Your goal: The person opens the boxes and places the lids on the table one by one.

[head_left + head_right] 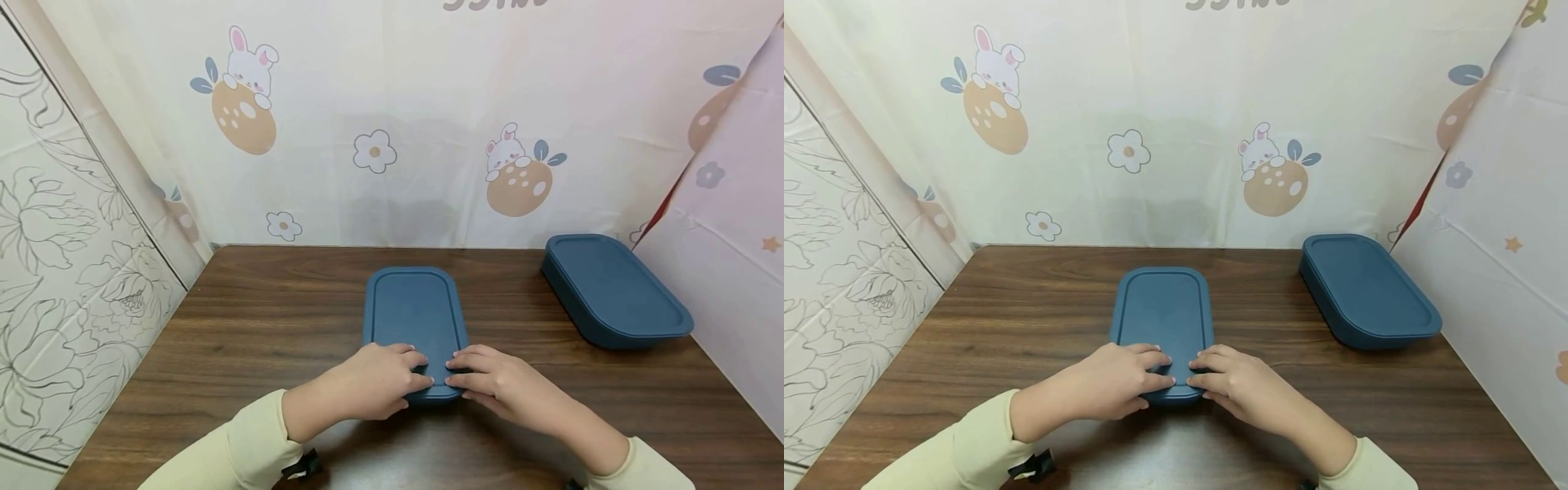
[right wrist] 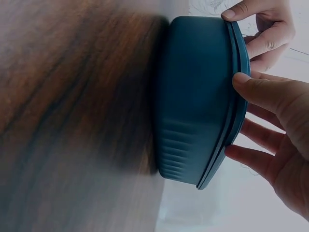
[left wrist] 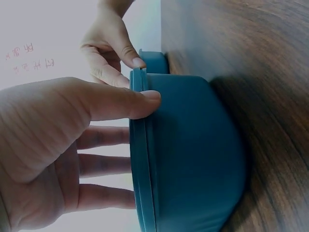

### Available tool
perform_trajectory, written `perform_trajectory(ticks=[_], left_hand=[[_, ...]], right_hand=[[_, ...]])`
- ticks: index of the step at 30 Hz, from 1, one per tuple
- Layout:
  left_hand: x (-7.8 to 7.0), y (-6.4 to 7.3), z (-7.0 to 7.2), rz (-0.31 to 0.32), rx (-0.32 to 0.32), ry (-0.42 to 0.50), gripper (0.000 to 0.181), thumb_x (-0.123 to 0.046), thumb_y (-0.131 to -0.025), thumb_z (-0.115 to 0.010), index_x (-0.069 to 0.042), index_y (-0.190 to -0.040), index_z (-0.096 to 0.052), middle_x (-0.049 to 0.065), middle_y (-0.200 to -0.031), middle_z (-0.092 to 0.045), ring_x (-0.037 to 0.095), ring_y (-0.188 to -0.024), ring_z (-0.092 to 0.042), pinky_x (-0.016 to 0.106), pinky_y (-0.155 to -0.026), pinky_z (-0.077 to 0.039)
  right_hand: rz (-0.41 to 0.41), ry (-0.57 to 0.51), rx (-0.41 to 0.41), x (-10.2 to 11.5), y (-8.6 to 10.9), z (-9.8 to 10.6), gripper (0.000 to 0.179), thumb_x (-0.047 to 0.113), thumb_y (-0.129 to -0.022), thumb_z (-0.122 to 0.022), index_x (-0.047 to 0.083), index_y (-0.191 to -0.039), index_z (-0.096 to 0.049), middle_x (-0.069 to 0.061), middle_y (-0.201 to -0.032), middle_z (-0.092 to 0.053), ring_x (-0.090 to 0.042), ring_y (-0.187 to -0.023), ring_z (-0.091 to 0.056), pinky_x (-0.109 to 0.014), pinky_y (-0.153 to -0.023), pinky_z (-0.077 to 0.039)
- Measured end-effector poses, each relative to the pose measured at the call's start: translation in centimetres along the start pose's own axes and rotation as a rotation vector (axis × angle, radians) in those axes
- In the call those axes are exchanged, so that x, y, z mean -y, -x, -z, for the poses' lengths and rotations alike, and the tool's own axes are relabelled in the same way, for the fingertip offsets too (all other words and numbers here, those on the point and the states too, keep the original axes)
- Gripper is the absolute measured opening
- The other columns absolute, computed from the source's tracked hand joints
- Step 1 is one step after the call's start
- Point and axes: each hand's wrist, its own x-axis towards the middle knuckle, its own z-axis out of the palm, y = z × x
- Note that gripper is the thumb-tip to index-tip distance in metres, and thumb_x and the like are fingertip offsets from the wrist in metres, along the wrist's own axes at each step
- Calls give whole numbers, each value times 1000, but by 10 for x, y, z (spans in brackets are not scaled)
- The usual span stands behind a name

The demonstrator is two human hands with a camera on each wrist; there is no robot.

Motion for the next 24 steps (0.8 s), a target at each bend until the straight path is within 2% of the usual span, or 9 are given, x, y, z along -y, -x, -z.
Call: perform_trajectory(ticks=[4, 6, 11, 13, 15, 18, 24], left_hand=[[1, 1, 2, 4, 6, 5, 42, -38, -89, -71, -31, -130, -64, -3, -133, -58, 15, -121, -54, 27, -76, -56], [2, 2, 4, 9, 3, 3, 42, -38, -89, -71, -31, -130, -64, -4, -132, -58, 15, -118, -56, 25, -75, -56], [-1, 3, 10, 22, -33, -36, 35, -31, -91, -69, -28, -126, -67, -4, -123, -64, 14, -97, -62, 23, -69, -55], [-3, 3, 12, 25, -52, -55, 31, -27, -92, -68, -26, -123, -68, -3, -118, -66, 14, -90, -62, 23, -65, -54], [-5, 4, 13, 28, -65, -67, 29, -23, -92, -67, -24, -121, -69, -3, -115, -67, 15, -87, -62, 23, -64, -53], [-6, 6, 15, 31, -71, -74, 28, -21, -92, -67, -23, -119, -70, -2, -114, -67, 14, -86, -61, 22, -64, -53], [-5, 9, 18, 38, -103, -67, 30, -18, -90, -68, -21, -120, -70, -2, -115, -67, 14, -90, -63, 22, -68, -54]], right_hand=[[-13, -4, 8, 1, -3, 3, 30, 15, -86, -75, 14, -115, -71, -4, -120, -65, -24, -112, -59, -27, -89, -52], [-10, -5, 3, 2, -4, 5, 32, 13, -84, -76, 14, -116, -70, -4, -120, -65, -24, -112, -59, -27, -90, -51], [-6, -5, -13, 4, -8, 9, 35, 12, -85, -75, 13, -119, -69, -6, -120, -64, -24, -112, -58, -27, -92, -50], [-8, -3, -23, 6, -9, 10, 27, 19, -94, -67, 13, -120, -69, -6, -120, -64, -24, -112, -58, -26, -92, -50], [-11, 4, -38, 7, -9, 11, 27, 26, -100, -56, 13, -119, -69, -6, -120, -63, -24, -111, -58, -26, -91, -50], [-34, 9, -61, 9, -10, 11, 33, 31, -102, -47, 13, -118, -70, -7, -122, -62, -22, -111, -58, -23, -91, -49], [-65, 0, -154, 11, -11, 15, 35, 34, -101, -49, 11, -116, -70, -11, -125, -61, -24, -110, -58, -22, -90, -48]])
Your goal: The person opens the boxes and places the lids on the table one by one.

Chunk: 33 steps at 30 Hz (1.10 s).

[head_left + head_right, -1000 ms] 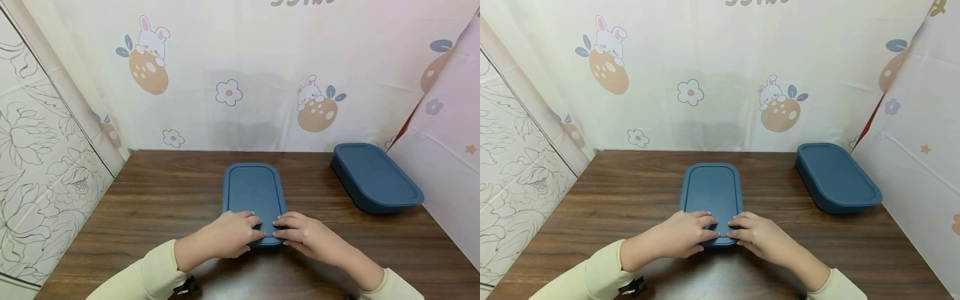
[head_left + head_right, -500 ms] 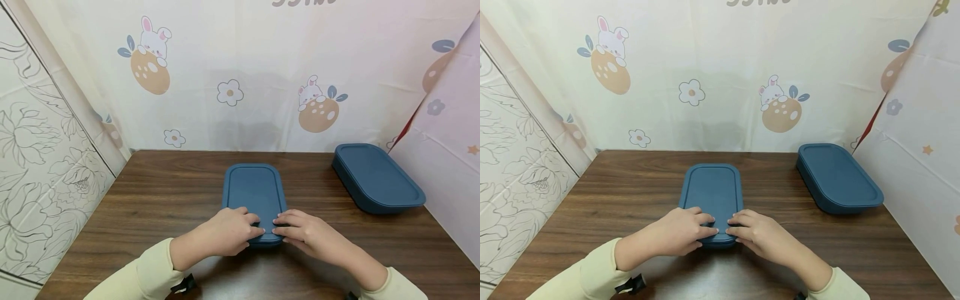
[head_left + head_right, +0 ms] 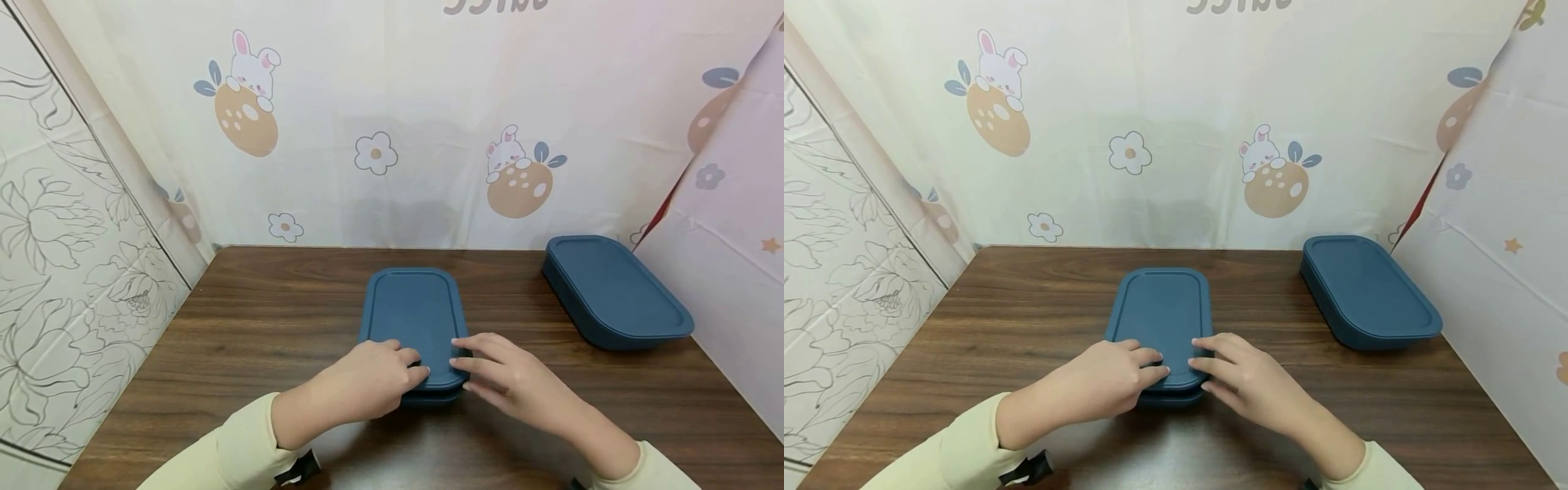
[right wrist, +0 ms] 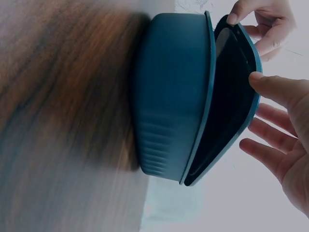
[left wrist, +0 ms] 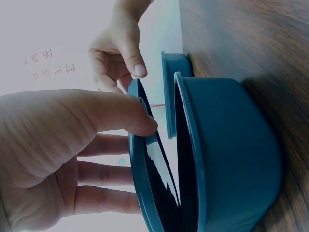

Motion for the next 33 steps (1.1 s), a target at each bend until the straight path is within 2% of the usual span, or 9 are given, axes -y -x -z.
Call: perform_trajectory(ticks=[6, 12, 19, 27, 33], left_hand=[[4, 4, 1, 5, -52, 30, 33, -15, -88, -69, -19, -120, -69, -2, -115, -67, 14, -93, -64, 23, -70, -54], [10, 10, 1, 4, -134, 91, 35, -10, -85, -69, -16, -119, -70, -1, -113, -67, 14, -93, -64, 23, -68, -55], [17, 19, -2, -7, -252, 199, 39, -4, -80, -69, -14, -117, -69, 0, -112, -67, 15, -95, -63, 23, -68, -54], [23, 29, -9, -21, -375, 275, 41, -1, -76, -68, -12, -116, -68, 0, -113, -66, 14, -97, -63, 20, -67, -53], [30, 36, -10, -20, -423, 318, 43, 1, -74, -68, -10, -115, -67, 0, -114, -65, 14, -101, -63, 21, -71, -53]], right_hand=[[-37, 15, -65, -1, 2, 5, 38, 39, -100, -51, 10, -116, -70, -12, -126, -61, -25, -111, -58, -16, -98, -40], [-73, 17, -108, -1, 4, 6, 40, 40, -100, -52, 8, -118, -68, -13, -126, -61, -25, -112, -57, -15, -102, -36], [-96, -6, -158, 0, 5, 7, 41, 39, -99, -55, 6, -119, -68, -13, -124, -62, -25, -111, -57, -15, -102, -36], [-120, -7, -187, -3, 8, 5, 41, 40, -97, -58, 6, -118, -68, -10, -125, -61, -24, -111, -58, -16, -99, -39], [-170, -10, -197, -5, 11, 6, 42, 41, -97, -58, 8, -121, -67, -9, -127, -60, -24, -113, -57, -16, -101, -37]])
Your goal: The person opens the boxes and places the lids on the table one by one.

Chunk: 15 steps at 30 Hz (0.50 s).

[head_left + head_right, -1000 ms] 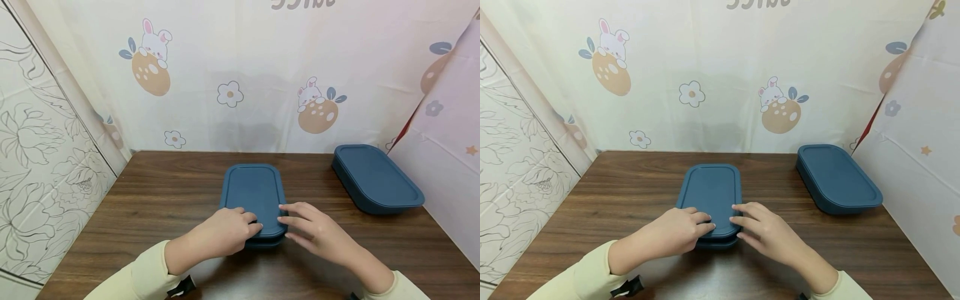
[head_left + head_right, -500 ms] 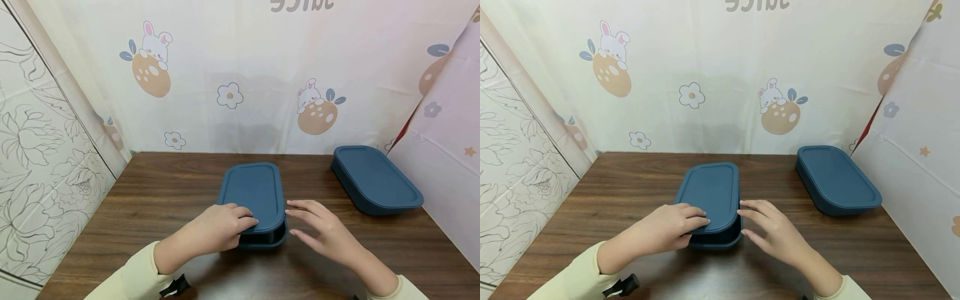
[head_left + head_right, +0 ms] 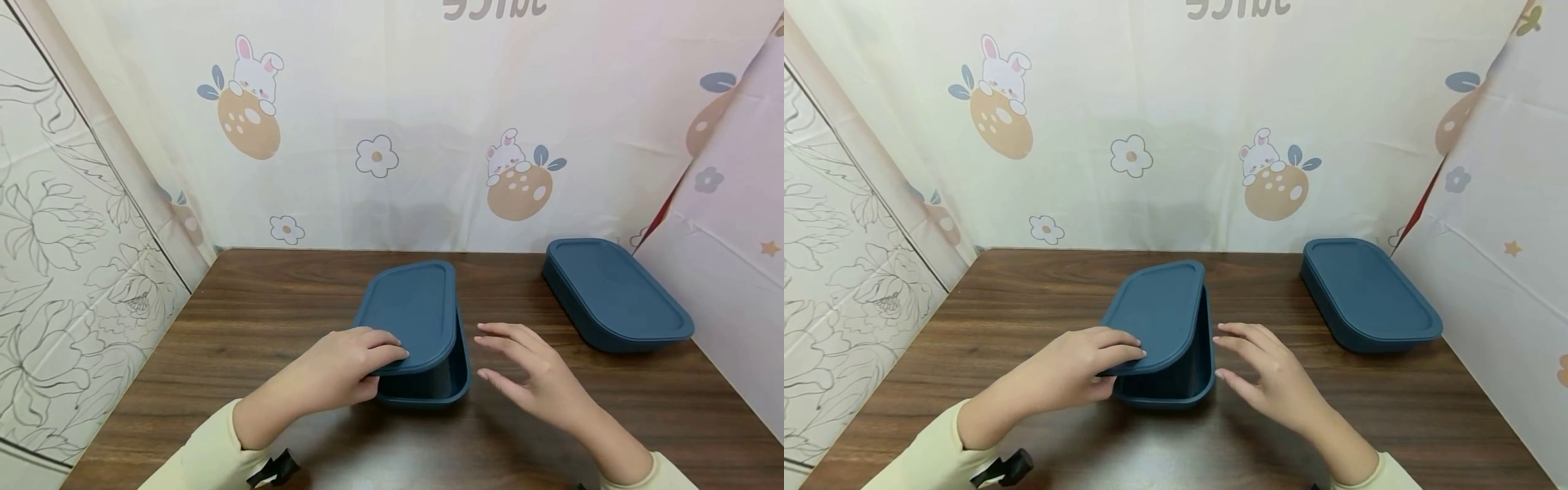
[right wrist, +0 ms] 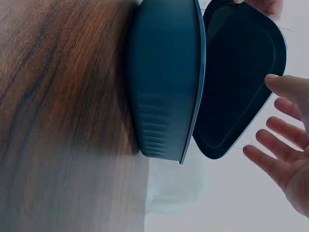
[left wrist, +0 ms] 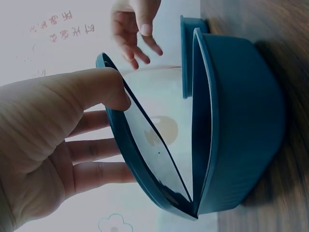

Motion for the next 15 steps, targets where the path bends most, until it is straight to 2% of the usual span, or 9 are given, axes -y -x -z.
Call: perform_trajectory(ticks=[3, 7, 10, 15], left_hand=[[2, 3, 2, 6, -16, 23, 45, 3, -72, -68, -10, -115, -66, 0, -114, -64, 14, -101, -62, 20, -72, -52], [4, 7, 3, 12, -40, 62, 46, 5, -71, -67, -10, -114, -65, 0, -113, -63, 13, -98, -61, 20, -75, -51], [7, 10, 2, 16, -53, 91, 45, 6, -71, -65, -10, -113, -65, -1, -112, -63, 12, -97, -61, 21, -77, -51], [10, 13, 1, 31, -39, 129, 45, 5, -71, -65, -10, -114, -63, -1, -113, -61, 12, -97, -60, 22, -80, -50]], right_hand=[[-58, 0, 24, 0, 3, 2, 40, 37, -94, -64, 9, -124, -65, -8, -129, -59, -23, -116, -56, -14, -100, -36], [-143, 6, 64, -1, 6, 5, 49, 19, -82, -79, 10, -128, -62, -8, -132, -56, -23, -120, -53, -13, -101, -35], [-201, 18, 84, -1, 8, 7, 57, 10, -75, -82, 11, -129, -62, -7, -135, -54, -24, -122, -51, -13, -99, -36], [-264, 54, 78, -2, 9, 7, 59, 7, -74, -83, 10, -129, -61, -7, -137, -51, -25, -120, -52, -10, -95, -38]])
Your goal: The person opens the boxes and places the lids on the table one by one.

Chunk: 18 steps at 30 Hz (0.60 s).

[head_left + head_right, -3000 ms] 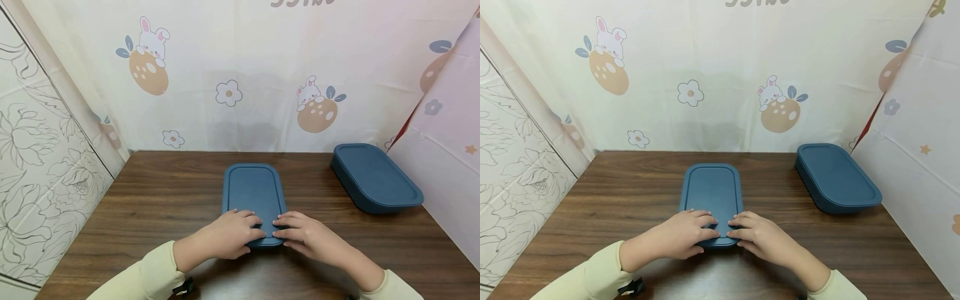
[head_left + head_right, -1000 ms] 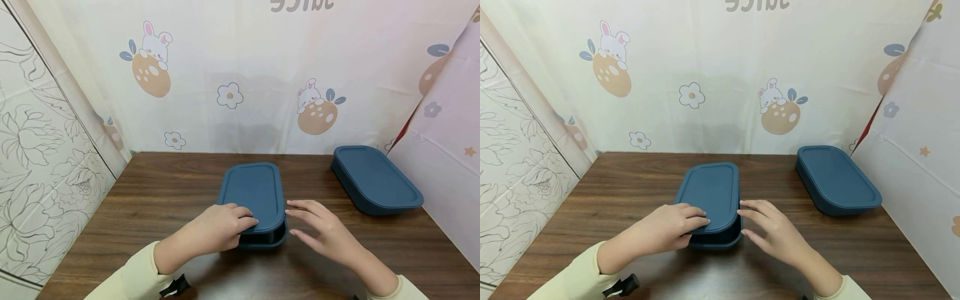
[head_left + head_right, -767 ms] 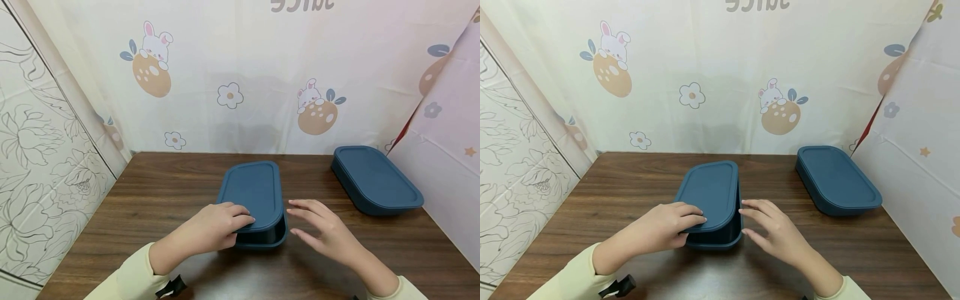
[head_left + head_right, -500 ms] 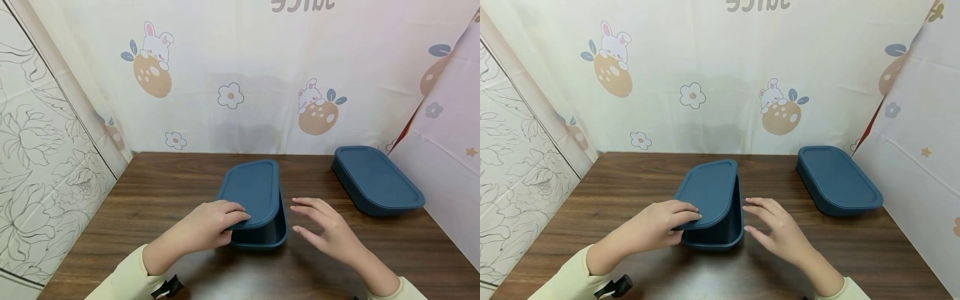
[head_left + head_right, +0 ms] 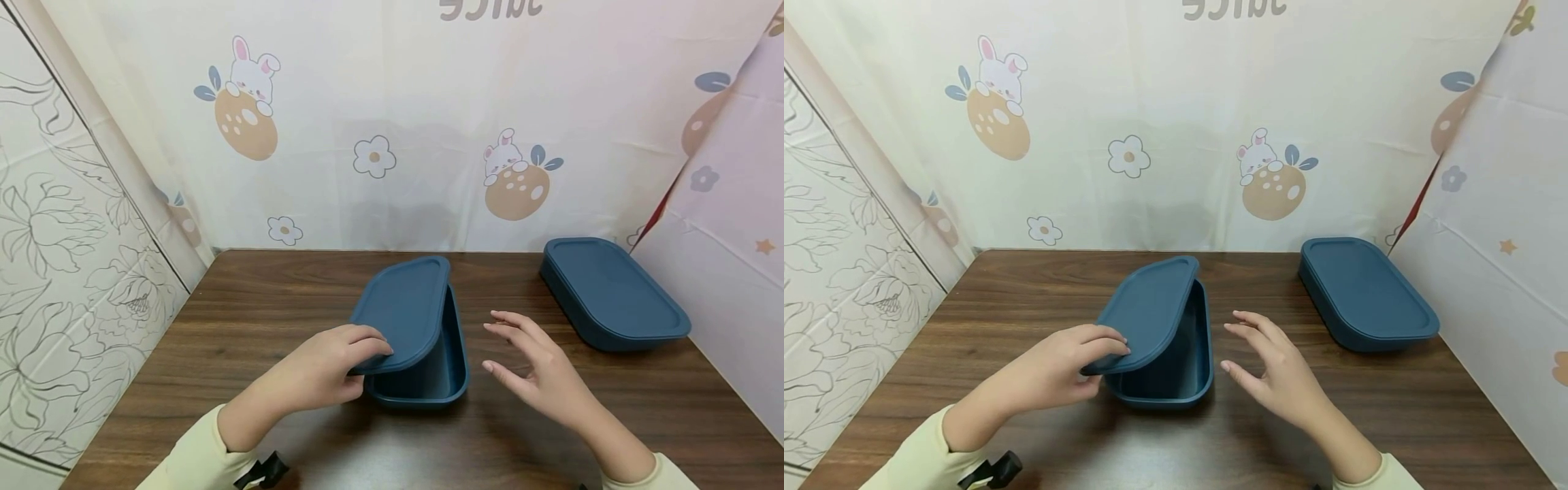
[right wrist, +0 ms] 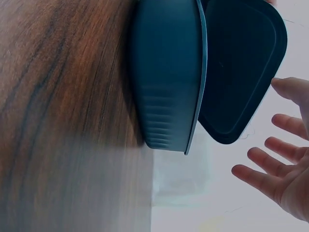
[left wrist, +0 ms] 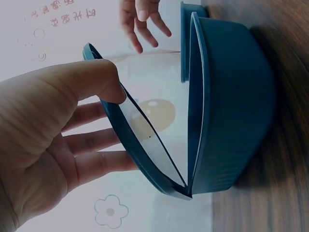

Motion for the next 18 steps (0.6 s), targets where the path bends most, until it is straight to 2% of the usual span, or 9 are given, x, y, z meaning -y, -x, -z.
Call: perform_trajectory(ticks=[6, 10, 14, 18], left_hand=[[2, 3, 3, 40, -4, 33, 46, 4, -71, -67, -10, -115, -62, -1, -113, -61, 13, -96, -60, 25, -81, -51], [4, 6, 4, 68, -6, 50, 48, 4, -72, -67, -10, -117, -61, -1, -114, -60, 12, -95, -58, 25, -80, -51], [6, 10, 4, 81, -22, 76, 51, 5, -71, -67, -11, -119, -61, -1, -115, -60, 12, -95, -57, 26, -80, -51], [8, 13, 4, 106, -35, 117, 53, 5, -71, -67, -13, -120, -61, -3, -116, -58, 11, -95, -56, 25, -79, -50]], right_hand=[[-61, 31, -29, -2, 1, -2, 57, 4, -75, -82, 8, -128, -61, -6, -136, -52, -20, -114, -55, -7, -90, -40], [-106, -21, -53, -3, 1, -4, 52, 0, -78, -79, 7, -126, -62, -5, -131, -55, -17, -110, -57, -10, -86, -46], [-156, -91, -53, -6, 2, -8, 47, -2, -81, -76, 6, -125, -61, -6, -127, -56, -16, -109, -57, -20, -79, -54], [-217, -120, -2, -9, 3, -11, 45, 2, -85, -73, 6, -128, -59, -8, -129, -55, -21, -110, -56, -36, -77, -58]])
